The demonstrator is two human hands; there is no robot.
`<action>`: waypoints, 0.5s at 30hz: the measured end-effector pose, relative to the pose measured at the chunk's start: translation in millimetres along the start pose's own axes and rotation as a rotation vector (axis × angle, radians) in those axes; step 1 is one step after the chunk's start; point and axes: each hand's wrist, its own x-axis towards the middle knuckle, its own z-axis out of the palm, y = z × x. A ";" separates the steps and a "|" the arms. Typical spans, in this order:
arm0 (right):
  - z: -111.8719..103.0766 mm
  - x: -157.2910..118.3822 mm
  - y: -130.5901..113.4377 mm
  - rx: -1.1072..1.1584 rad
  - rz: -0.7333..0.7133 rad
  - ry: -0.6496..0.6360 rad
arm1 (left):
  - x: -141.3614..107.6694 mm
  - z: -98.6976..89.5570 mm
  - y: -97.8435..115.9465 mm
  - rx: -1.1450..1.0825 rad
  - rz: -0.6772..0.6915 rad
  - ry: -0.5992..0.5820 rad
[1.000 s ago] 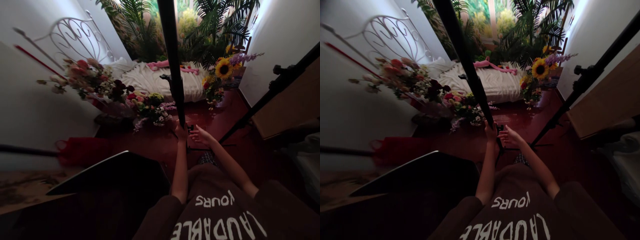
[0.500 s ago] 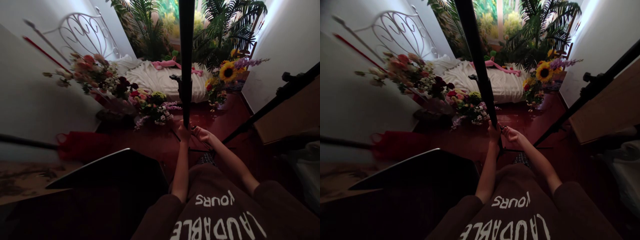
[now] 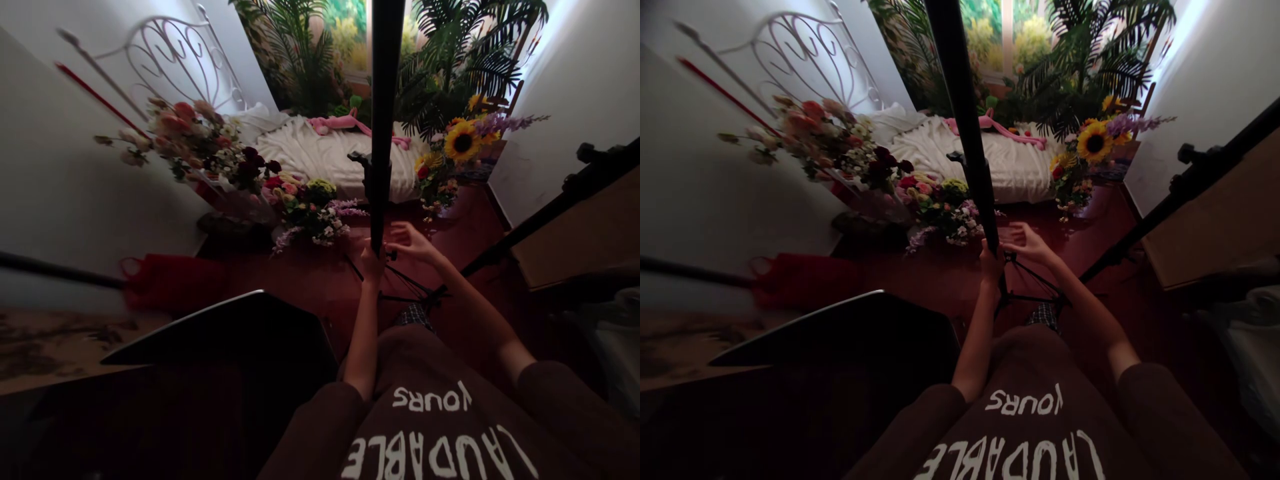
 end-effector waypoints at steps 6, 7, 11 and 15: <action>21.1 35.0 -92.0 -0.157 -0.550 0.117 | -0.9 -0.4 6.8 0.004 -0.019 0.006; 27.7 39.8 -99.8 -0.194 -0.584 0.144 | -1.2 -0.4 7.2 -0.001 -0.018 0.008; 45.0 50.6 -99.4 -0.301 -0.601 0.199 | -1.1 0.2 7.7 -0.036 -0.018 0.015; 53.7 45.0 -67.2 -0.284 -0.552 0.185 | 3.9 3.9 7.5 -0.050 -0.033 0.038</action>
